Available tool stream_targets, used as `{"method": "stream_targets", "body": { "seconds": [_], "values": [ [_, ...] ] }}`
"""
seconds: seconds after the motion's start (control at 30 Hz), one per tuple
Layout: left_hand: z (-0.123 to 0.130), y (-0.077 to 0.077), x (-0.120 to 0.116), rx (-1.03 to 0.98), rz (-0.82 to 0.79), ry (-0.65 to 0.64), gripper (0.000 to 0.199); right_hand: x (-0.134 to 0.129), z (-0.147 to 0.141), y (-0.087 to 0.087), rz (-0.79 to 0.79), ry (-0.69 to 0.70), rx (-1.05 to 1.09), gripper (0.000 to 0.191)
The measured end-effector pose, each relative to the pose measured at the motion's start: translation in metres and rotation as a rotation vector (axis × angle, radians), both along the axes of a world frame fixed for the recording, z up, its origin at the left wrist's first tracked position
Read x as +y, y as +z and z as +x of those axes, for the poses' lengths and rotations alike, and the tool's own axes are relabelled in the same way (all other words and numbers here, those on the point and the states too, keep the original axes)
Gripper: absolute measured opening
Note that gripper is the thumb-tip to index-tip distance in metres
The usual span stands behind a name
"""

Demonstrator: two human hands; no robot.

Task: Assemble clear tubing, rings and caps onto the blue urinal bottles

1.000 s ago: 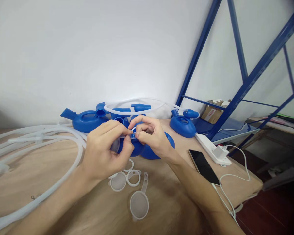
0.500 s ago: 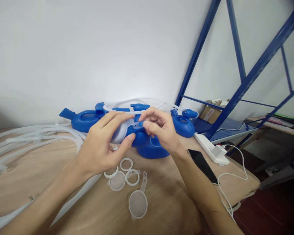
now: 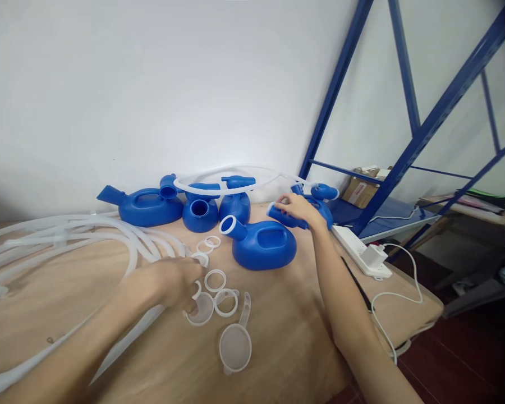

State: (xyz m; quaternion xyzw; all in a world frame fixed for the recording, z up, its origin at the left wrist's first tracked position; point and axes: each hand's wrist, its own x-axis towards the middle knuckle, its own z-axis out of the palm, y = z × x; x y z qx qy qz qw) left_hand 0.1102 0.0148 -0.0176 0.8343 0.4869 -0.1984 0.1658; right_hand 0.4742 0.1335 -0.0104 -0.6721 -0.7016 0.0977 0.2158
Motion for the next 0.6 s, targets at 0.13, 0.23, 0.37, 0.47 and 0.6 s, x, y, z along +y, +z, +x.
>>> {"method": "stream_targets", "body": {
  "seconds": [0.13,0.23,0.37,0.47,0.6],
  "values": [
    [0.026,-0.013,0.004,0.111,-0.042,-0.038,0.069,0.013,0.004,-0.025,-0.221,0.02,-0.005,0.025],
    [0.031,-0.021,0.01,0.098,-0.017,-0.041,0.068,0.014,0.005,-0.029,-0.292,0.063,-0.023,0.037],
    [0.023,-0.031,0.019,0.079,-0.014,-0.029,0.06,0.007,0.006,-0.019,-0.357,0.178,-0.046,0.043],
    [0.013,-0.034,0.026,0.026,-0.014,-0.032,0.058,0.001,0.006,-0.009,-0.426,0.291,-0.082,0.052],
    [0.005,-0.04,0.034,-0.139,0.064,-0.067,0.054,-0.004,0.002,-0.003,-0.44,0.319,-0.118,0.062]
  ]
}}
